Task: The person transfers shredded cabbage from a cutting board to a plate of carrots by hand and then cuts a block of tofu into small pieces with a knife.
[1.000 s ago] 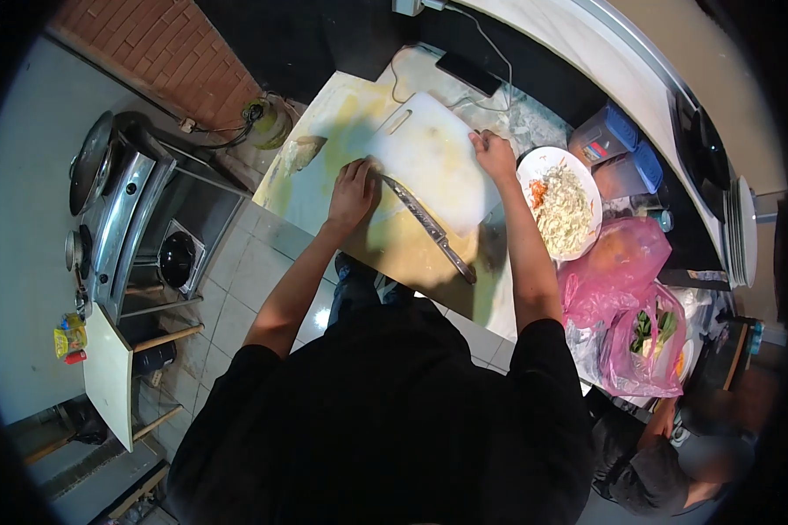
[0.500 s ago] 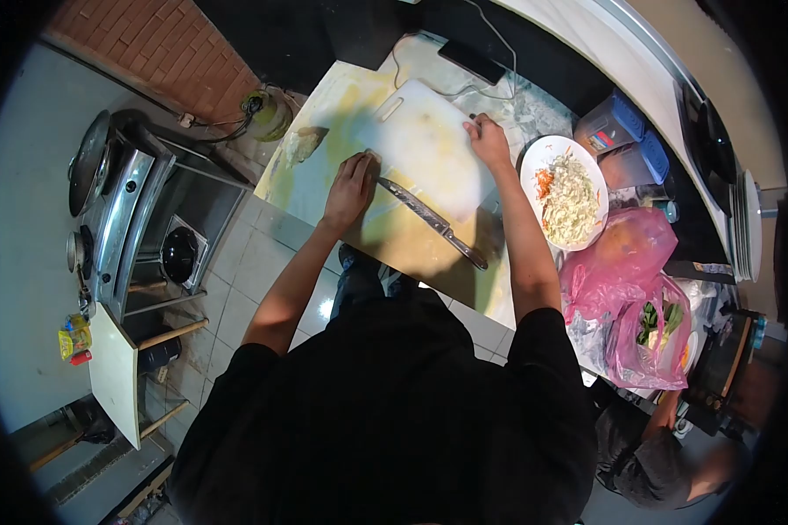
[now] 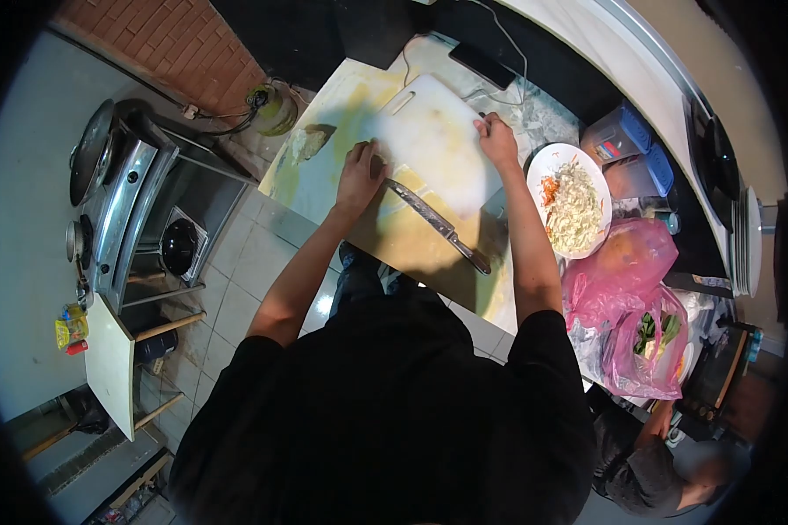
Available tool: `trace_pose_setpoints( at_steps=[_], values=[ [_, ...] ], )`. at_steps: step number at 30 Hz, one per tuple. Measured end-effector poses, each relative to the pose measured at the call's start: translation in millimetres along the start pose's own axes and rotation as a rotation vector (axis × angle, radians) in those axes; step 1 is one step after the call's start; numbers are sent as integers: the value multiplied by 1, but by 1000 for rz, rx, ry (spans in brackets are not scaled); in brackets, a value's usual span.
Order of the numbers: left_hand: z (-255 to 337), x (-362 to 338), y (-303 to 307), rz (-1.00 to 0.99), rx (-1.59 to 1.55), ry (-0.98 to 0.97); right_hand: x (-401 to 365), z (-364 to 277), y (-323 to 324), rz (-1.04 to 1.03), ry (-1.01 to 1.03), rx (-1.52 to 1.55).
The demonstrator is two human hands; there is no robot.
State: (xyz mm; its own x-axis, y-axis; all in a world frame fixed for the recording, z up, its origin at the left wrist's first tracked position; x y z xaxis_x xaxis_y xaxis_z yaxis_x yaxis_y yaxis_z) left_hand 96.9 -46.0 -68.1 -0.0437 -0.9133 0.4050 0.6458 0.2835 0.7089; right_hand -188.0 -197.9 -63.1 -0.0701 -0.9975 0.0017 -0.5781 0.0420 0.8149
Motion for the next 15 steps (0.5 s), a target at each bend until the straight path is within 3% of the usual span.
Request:
trace_pose_setpoints(
  at_steps=[9,15],
  values=[
    [-11,13,-17,-208,73,-22,-1,9,5,-27,-16,22],
    [-18,23,-21,-204,190,-52,-13,14,-8,-92,-67,38]
  ],
)
Point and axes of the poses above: each hand's wrist, its own x-axis towards the middle knuckle, its own y-axis out of the back of the hand, z = x × y, the point moved 2 cm from there along x, towards the middle knuckle, and after that the axes turned 9 degrees about -y, right-handed, at the moved point
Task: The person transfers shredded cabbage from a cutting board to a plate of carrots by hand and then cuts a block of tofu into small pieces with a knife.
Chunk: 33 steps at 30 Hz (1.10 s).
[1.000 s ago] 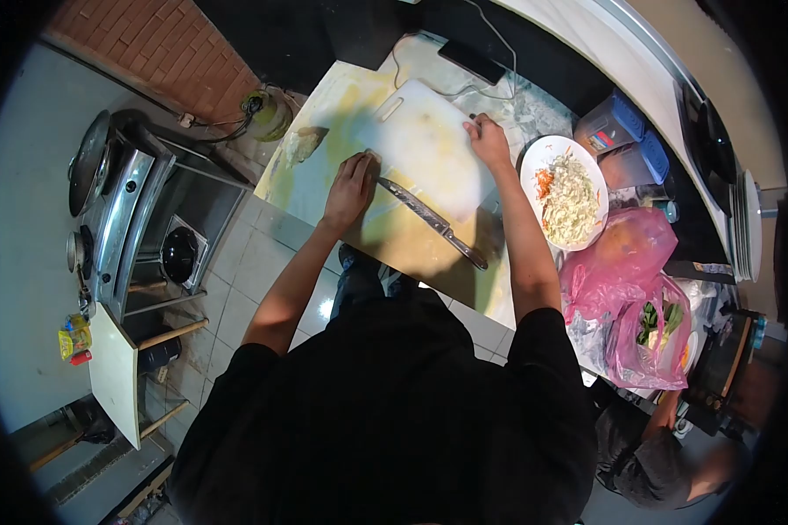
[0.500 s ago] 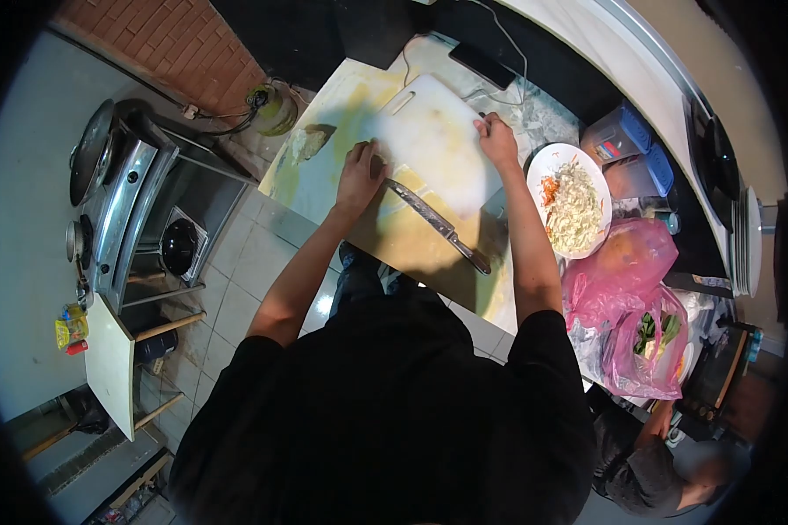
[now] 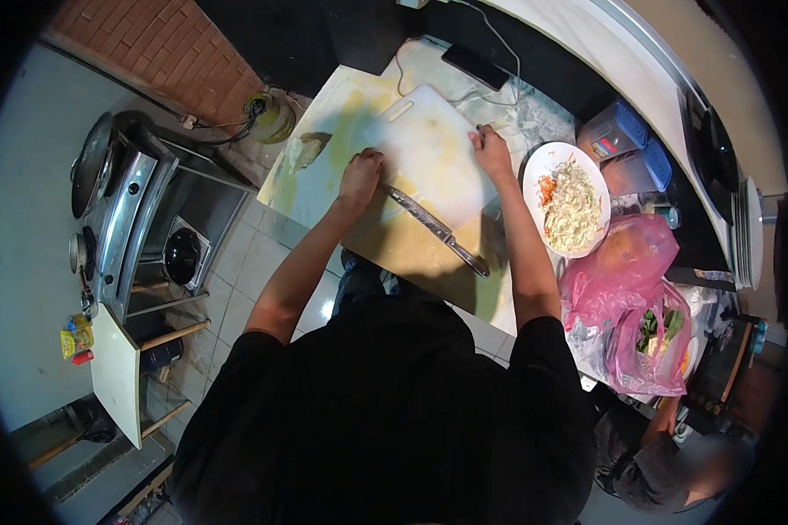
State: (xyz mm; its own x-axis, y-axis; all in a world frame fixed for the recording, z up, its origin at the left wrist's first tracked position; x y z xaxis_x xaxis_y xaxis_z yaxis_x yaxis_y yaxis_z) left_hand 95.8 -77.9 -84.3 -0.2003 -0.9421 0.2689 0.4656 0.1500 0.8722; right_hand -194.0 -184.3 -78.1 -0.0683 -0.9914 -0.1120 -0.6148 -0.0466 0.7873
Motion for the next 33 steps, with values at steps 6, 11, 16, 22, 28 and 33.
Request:
trace_pose_setpoints(
  at_steps=[6,11,16,22,28,33],
  values=[
    [22,7,49,140,-415,79,-9,7,-20,157,189,-1],
    [134,61,80,223,-638,-59,-15,-6,-27,237,217,8],
    [229,102,44,9,-851,-293,0,20,-41,90,185,679],
    [294,127,-33,-257,-768,-458,-158,8,50,309,368,336],
    [301,130,-102,-503,-598,-806,-302,81,79,420,-122,360],
    [299,124,-101,-491,-601,-805,-314,100,82,427,-219,396]
  ],
)
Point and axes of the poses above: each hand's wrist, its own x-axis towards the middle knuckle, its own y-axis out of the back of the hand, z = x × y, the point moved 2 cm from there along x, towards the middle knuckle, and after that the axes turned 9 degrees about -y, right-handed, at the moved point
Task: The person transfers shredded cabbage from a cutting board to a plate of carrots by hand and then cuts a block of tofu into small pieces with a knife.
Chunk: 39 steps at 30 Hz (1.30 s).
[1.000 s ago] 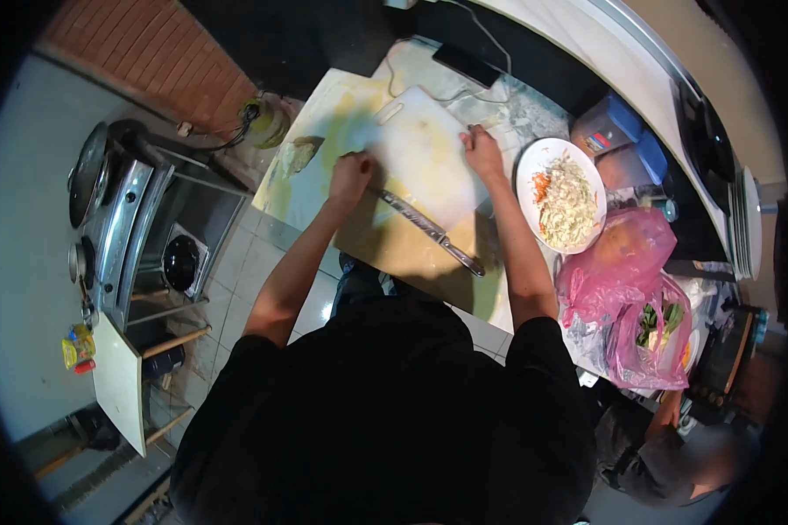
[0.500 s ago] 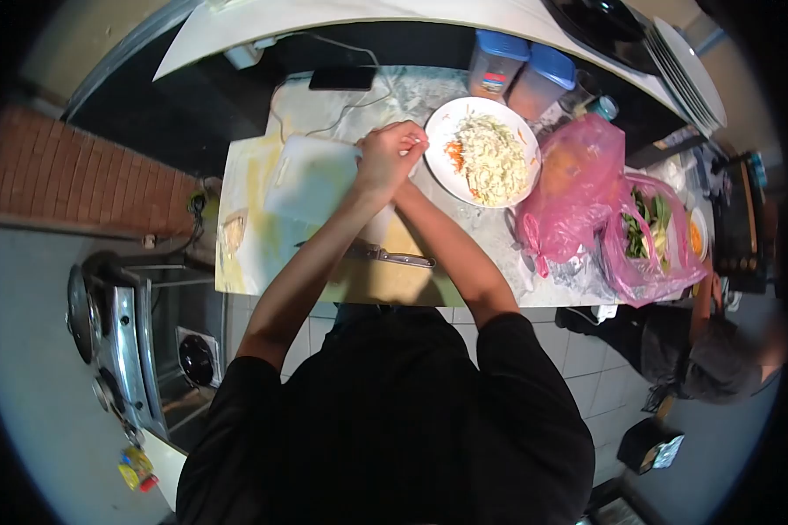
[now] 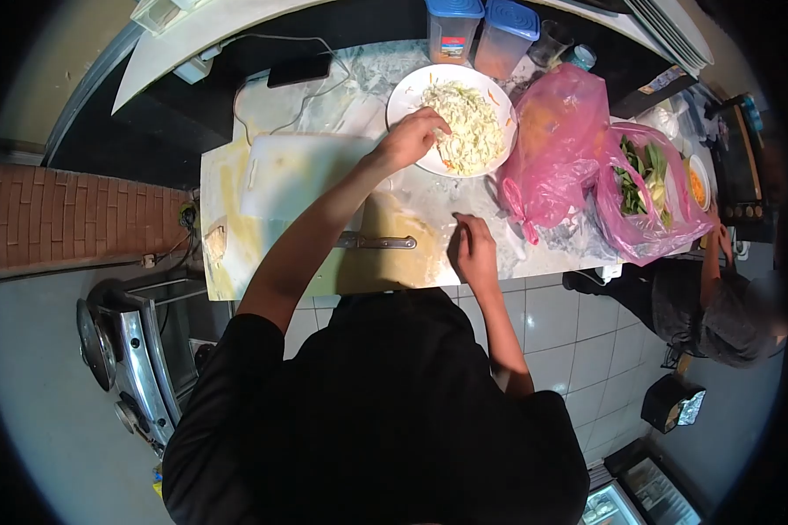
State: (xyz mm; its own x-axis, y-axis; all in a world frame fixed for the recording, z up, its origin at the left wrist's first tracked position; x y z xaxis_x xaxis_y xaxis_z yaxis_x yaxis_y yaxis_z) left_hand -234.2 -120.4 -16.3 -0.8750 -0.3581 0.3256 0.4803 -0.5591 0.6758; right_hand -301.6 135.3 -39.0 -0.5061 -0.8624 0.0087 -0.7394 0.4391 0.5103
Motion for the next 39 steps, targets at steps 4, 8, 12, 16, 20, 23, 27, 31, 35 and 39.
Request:
trace_pose_setpoints(
  at_steps=[4,8,12,16,20,23,27,31,35,39],
  values=[
    [17,-13,27,121,-76,-29,31,-31,-38,-111,166,-6],
    [56,-64,63,291,8,22,68,-45,-86,-195,438,-191],
    [67,-166,77,401,76,260,81,-26,-108,-249,663,-486],
    [85,-275,64,593,112,515,76,-19,-93,-344,615,-489],
    [98,-337,30,511,183,683,70,-15,-89,-340,593,-501],
    [107,-338,15,432,242,663,68,-15,-87,-338,582,-494],
    [116,-326,5,311,381,541,77,-21,-77,-284,575,-387],
    [108,-331,-5,247,390,565,109,-78,-24,-20,539,-257],
    [107,-335,-8,269,368,571,159,-72,17,205,534,-523],
    [103,-336,-8,251,386,550,126,-77,17,154,416,-568]
  ],
)
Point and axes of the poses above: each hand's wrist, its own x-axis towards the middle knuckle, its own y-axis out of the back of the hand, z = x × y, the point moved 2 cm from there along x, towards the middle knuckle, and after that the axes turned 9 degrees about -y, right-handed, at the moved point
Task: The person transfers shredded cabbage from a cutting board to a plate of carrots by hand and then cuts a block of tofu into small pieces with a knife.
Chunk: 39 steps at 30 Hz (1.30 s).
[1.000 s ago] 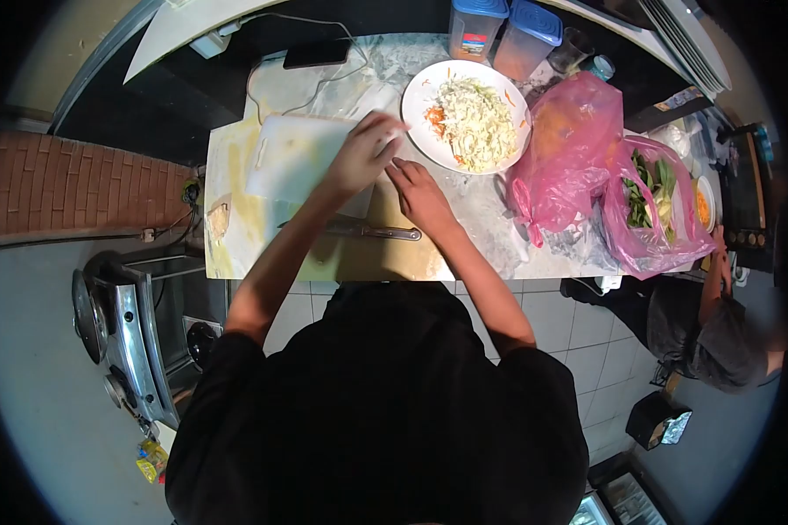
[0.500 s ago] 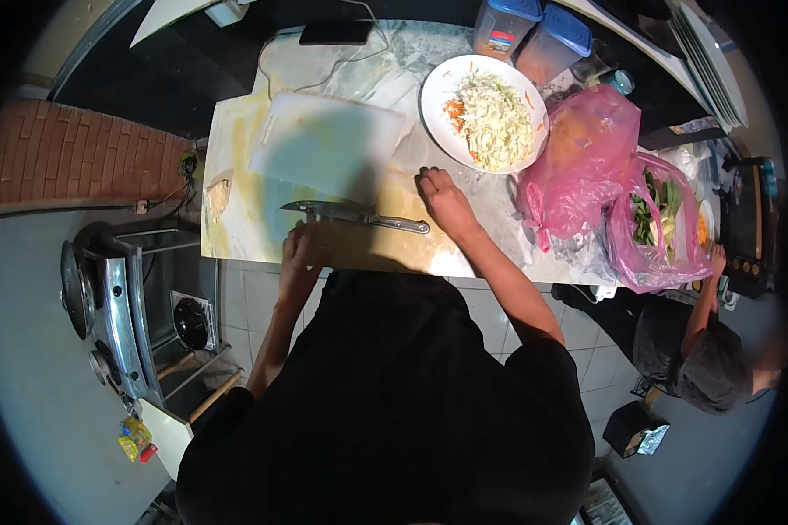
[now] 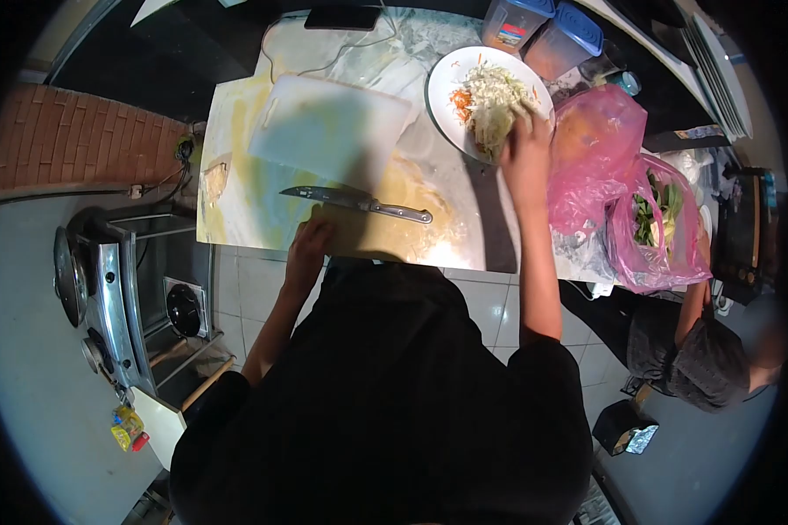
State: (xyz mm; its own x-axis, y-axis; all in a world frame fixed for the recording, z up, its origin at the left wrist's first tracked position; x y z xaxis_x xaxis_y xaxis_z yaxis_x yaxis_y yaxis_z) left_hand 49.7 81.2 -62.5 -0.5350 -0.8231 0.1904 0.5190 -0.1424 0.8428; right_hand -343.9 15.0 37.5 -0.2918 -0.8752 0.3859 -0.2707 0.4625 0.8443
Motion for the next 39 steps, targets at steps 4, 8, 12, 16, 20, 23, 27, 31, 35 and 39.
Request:
trace_pose_setpoints(
  at_steps=[4,8,12,16,20,23,27,31,35,39],
  values=[
    [3,8,2,-6,19,8,-65,-35,-51,-376,292,329],
    [4,13,2,-15,28,-12,-84,-30,-92,-444,344,246],
    [2,15,3,-59,5,-32,-102,-23,-72,-389,288,146],
    [-4,15,5,-54,-2,-79,-164,4,-19,-284,-87,9],
    [-10,15,4,-56,-19,-123,-199,9,6,-337,-342,-46],
    [-19,17,1,-67,-55,-203,-143,-25,-23,-227,-198,173],
    [-22,27,13,-81,-105,-292,-109,-29,-69,-159,26,-53],
    [-33,28,15,-103,-165,-277,-150,-20,-31,-212,-220,-275],
    [-28,28,18,-103,-186,-256,-147,-24,-20,-571,-632,-381],
    [-27,26,22,-93,-195,-291,-136,-3,-45,24,-198,-258]
  ],
)
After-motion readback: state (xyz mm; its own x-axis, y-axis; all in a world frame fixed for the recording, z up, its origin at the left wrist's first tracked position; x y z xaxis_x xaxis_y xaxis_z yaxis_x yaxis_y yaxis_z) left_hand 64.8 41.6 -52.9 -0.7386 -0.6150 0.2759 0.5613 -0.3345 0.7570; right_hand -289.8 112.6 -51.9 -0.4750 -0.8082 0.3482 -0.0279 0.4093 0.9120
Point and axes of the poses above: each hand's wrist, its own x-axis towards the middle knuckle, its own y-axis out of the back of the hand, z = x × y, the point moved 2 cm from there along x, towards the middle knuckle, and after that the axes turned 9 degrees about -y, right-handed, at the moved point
